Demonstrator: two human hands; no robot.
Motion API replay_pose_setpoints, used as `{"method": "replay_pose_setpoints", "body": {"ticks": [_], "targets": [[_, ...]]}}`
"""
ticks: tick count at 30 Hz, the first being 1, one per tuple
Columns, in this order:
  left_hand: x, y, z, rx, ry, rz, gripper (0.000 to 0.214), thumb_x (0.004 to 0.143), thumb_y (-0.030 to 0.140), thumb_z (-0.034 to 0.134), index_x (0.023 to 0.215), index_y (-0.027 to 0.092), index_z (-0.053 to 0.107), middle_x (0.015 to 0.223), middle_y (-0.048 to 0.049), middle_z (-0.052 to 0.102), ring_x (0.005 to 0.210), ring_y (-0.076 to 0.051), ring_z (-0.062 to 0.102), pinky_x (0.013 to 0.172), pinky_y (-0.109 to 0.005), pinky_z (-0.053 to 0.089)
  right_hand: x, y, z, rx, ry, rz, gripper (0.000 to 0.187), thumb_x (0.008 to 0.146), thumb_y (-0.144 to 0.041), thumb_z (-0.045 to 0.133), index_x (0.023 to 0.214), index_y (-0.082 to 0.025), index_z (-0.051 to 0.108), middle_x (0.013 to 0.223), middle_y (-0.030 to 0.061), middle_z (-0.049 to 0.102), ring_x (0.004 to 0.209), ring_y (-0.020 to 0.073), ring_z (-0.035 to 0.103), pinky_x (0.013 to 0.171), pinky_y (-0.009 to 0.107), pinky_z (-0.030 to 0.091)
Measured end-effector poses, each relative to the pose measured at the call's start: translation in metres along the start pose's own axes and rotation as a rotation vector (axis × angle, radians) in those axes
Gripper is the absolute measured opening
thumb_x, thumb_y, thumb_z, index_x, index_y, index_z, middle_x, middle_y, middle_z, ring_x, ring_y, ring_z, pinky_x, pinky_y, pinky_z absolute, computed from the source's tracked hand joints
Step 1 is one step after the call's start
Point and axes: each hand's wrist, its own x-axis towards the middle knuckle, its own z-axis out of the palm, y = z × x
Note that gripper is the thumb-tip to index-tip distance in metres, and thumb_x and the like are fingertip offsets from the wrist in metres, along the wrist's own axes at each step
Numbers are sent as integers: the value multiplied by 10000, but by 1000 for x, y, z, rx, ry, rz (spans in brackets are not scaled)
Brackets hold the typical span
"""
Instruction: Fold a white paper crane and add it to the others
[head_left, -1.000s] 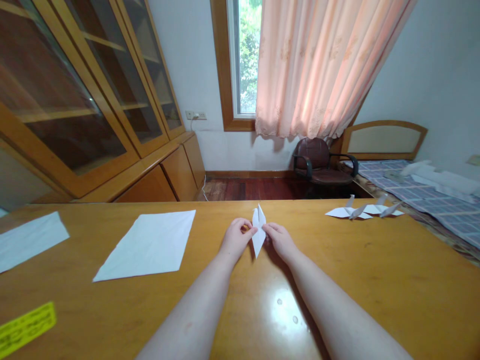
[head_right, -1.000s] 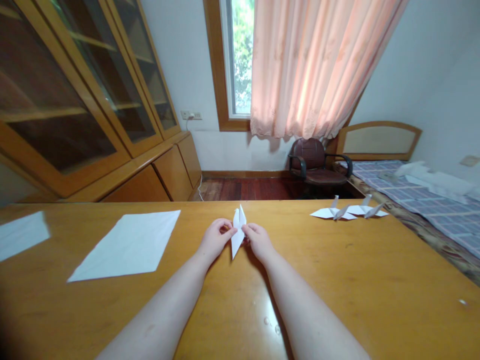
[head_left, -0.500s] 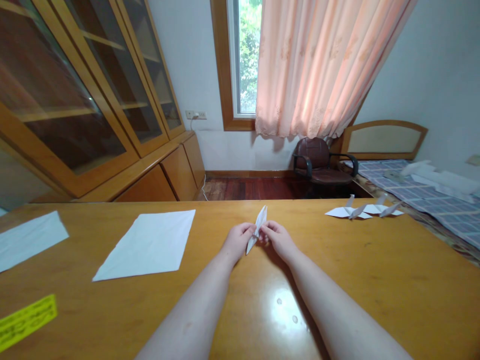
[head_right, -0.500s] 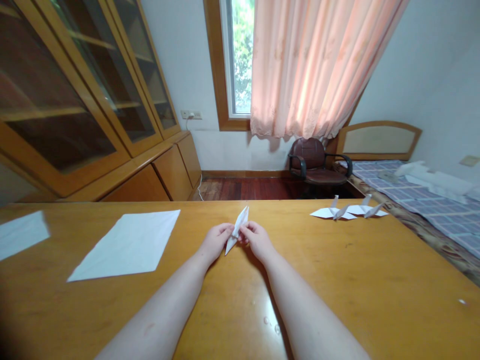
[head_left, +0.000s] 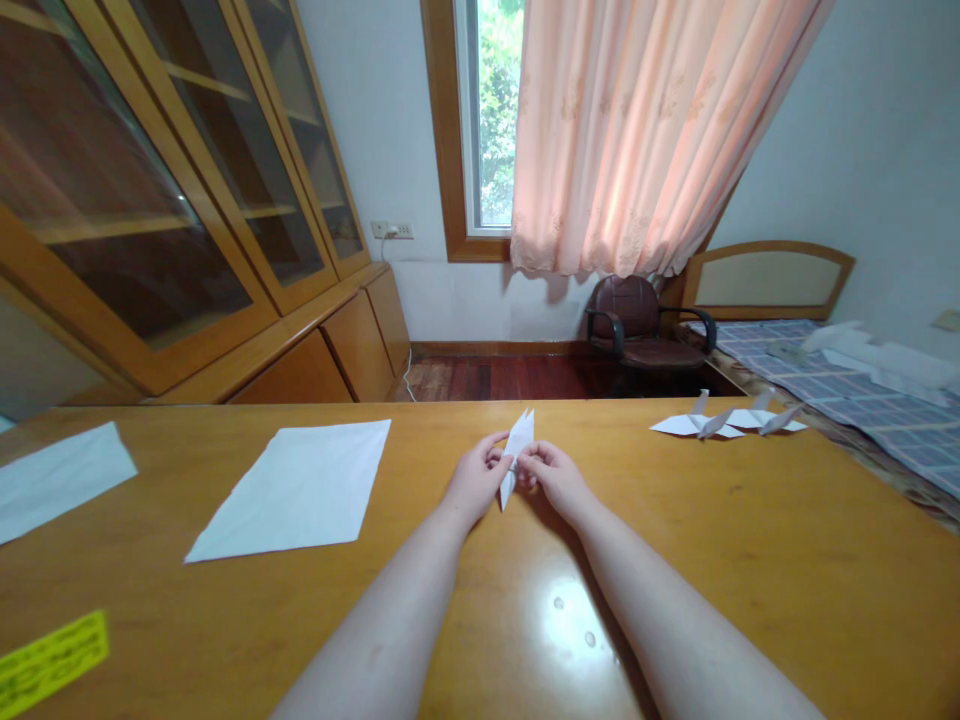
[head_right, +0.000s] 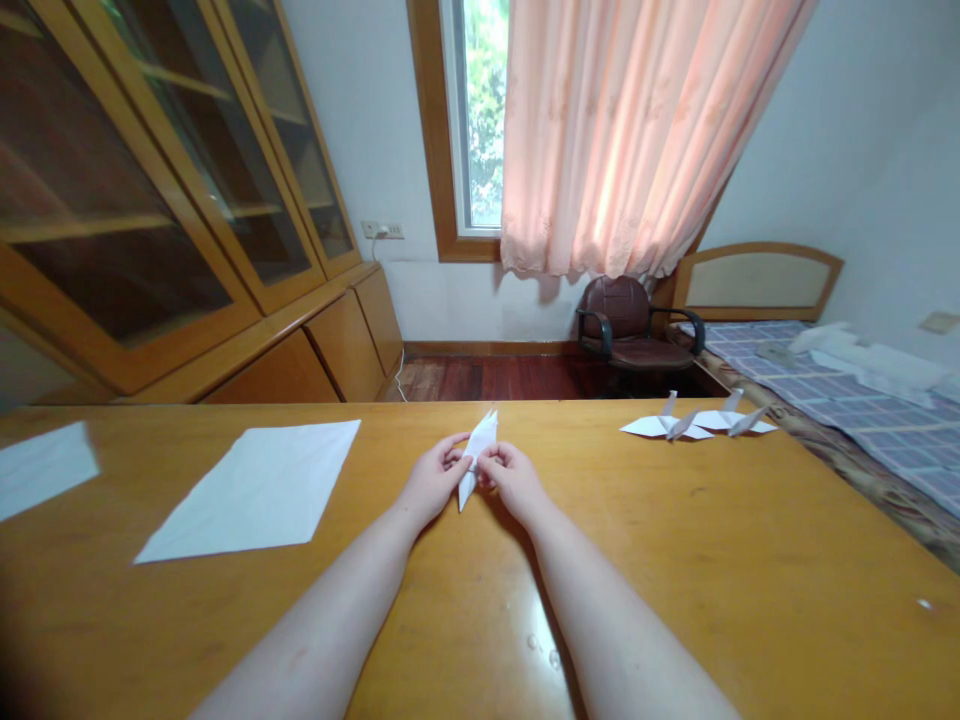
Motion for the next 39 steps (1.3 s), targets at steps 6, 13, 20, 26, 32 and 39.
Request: {"method": "replay_pose_setpoints", "body": {"ticks": [6,13,20,26,32,39], "targets": [[0,1,-1,4,7,4,455,776,228,557,1223,168,494,802,-46,658,666,-134,612,609,-238,472,0,3,-1,4,-9,-2,263,694,-400,635,655,-183,491,538,-23,551,477,89,459,489,227,330],[0,1,-1,-37,4,-14,469,768,242,567,1225,162,497,787,-41,657,645,-127,605,595,-232,469,-1,5,-2,-31,-19,-11,275,710,-411,630,643,-176,503,543,-21,548,490,89,458,498,228,330],[1,-4,-1,55,25,-34,356,750,251,588,1091,146,587,868,-77,676,729,-161,626,673,-272,492,-3,2,-1,-87,-75,-10,275,710,-416,639,654,-174,522,567,-18,537,524,97,468,514,230,335],[1,-6,-1,101,16,-15,324,754,260,582,1059,153,609,899,-83,679,769,-174,627,704,-285,492,-4,2,-1,-130,-94,-24,262,723,-401,626,660,-172,515,566,-26,519,522,91,458,504,224,327],[2,-3,-1,54,29,-14,303,749,204,574,1045,142,596,893,-83,680,785,-171,633,722,-290,497,1,10,-2,-97,42,-43,313,656,-356,679,684,-206,406,530,-64,492,463,93,467,465,220,340],[1,3,1,-110,56,-38,292,742,186,594,1027,138,553,835,-64,671,764,-158,639,717,-283,508,8,16,-7,-50,156,-31,377,594,-291,706,786,-214,391,605,-60,536,492,107,525,486,236,396]]}}
